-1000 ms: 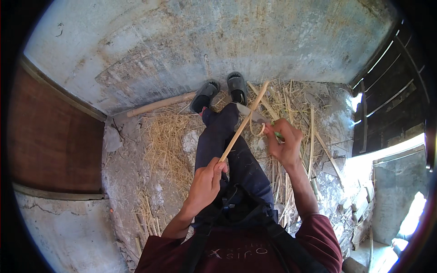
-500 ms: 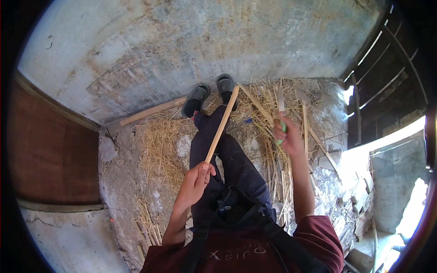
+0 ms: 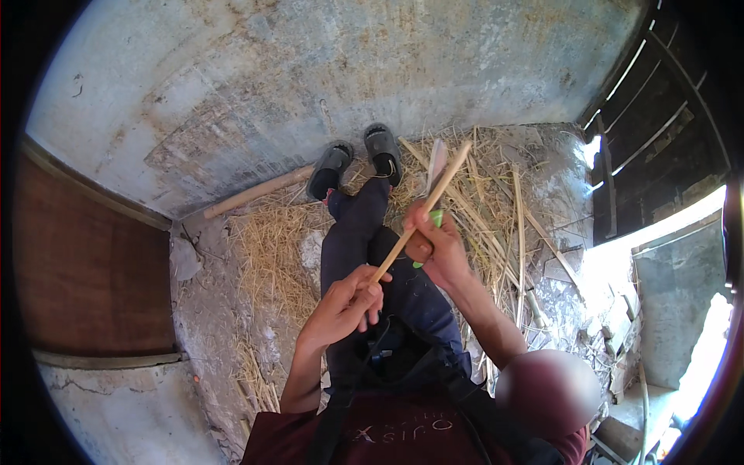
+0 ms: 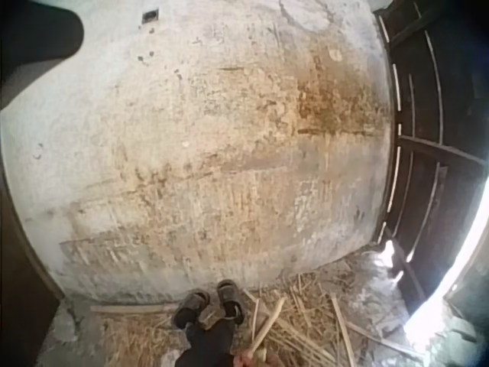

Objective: The person uses a small knife to shave off thin layers from a long, thin wooden stick, rotating the stick between their hands to work on different sides.

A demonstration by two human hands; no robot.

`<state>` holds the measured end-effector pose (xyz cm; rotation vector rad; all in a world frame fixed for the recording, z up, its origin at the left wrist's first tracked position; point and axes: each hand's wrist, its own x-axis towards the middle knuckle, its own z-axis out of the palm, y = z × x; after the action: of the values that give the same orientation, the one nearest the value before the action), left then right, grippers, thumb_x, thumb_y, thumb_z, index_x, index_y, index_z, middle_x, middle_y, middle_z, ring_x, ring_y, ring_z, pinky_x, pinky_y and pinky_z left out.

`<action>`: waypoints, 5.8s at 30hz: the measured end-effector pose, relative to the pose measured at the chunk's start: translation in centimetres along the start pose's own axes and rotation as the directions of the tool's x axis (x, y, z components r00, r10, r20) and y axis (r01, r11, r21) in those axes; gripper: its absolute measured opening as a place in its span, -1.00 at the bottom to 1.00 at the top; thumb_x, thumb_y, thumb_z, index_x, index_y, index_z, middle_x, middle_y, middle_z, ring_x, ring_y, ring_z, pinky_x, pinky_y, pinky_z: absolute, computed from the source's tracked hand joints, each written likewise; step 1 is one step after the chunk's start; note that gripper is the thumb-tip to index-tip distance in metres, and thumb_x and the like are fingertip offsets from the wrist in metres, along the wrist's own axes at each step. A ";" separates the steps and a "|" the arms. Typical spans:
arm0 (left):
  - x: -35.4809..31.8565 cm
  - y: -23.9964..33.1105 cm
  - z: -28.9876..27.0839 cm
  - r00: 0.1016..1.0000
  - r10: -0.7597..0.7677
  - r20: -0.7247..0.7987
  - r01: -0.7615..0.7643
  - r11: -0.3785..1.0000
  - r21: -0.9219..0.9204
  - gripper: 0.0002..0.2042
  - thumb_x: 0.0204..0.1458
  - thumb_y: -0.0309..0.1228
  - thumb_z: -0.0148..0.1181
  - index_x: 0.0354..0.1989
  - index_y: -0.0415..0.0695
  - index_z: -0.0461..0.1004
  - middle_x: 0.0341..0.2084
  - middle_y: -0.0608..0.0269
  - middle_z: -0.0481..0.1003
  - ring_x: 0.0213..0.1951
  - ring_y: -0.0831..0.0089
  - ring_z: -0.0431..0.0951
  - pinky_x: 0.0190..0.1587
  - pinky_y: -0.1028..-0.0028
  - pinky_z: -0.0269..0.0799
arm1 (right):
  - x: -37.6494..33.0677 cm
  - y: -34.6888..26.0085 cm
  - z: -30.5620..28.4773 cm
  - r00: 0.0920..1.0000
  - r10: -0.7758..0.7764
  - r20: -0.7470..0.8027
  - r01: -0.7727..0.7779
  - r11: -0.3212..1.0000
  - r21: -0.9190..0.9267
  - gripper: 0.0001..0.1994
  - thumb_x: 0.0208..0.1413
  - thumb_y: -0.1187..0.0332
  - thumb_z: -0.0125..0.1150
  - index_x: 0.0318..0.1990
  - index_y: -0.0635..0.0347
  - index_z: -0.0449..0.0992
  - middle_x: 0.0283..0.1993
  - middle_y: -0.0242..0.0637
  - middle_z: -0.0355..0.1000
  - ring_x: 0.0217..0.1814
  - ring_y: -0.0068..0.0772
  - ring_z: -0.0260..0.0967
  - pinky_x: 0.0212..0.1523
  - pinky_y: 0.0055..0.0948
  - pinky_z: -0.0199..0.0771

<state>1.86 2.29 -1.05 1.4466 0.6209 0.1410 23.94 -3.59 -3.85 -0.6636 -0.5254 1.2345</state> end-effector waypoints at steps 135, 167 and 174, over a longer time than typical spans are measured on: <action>-2.8 -1.8 -1.2 0.981 0.163 -0.102 -0.123 0.940 0.320 -0.70 0.50 -0.23 -0.04 -0.07 -0.24 0.48 -0.65 0.47 0.29 -0.66 0.71 0.33 -0.59 0.59 0.19 | 2.3 -3.9 -0.6 0.943 -0.288 -0.167 0.218 0.913 -0.345 -0.75 0.32 0.33 0.36 0.06 0.22 0.59 -0.30 -0.23 0.67 -0.60 -0.86 0.11 -0.59 -0.69 -0.04; -1.4 0.4 -1.3 0.942 0.272 -0.198 -0.259 0.962 0.090 -0.70 0.44 -0.24 0.11 0.04 -0.24 0.60 -0.59 0.50 0.34 -0.54 0.72 0.22 -0.48 0.55 0.14 | -2.2 -0.1 3.5 0.622 -0.409 0.668 0.698 -0.099 -0.710 -0.78 0.01 0.36 0.56 -0.29 0.03 0.55 -0.41 -0.40 0.46 -0.58 -0.38 0.44 -0.62 -0.35 0.35; -1.4 1.4 -0.9 0.932 0.282 -0.229 -0.246 0.954 0.173 -0.70 0.45 -0.24 0.09 -0.11 -0.28 0.57 -0.61 0.38 0.43 -0.57 0.64 0.34 -0.49 0.51 0.26 | -2.1 -0.3 3.6 0.584 -0.456 0.672 0.719 -0.094 -0.689 -0.76 -0.05 0.45 0.60 -0.34 0.08 0.56 -0.45 -0.32 0.48 -0.63 -0.42 0.41 -0.66 -0.42 0.29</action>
<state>0.63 2.68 0.67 1.6619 0.6487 0.5087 21.15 -5.11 -1.14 -1.1143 -1.6857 -0.1423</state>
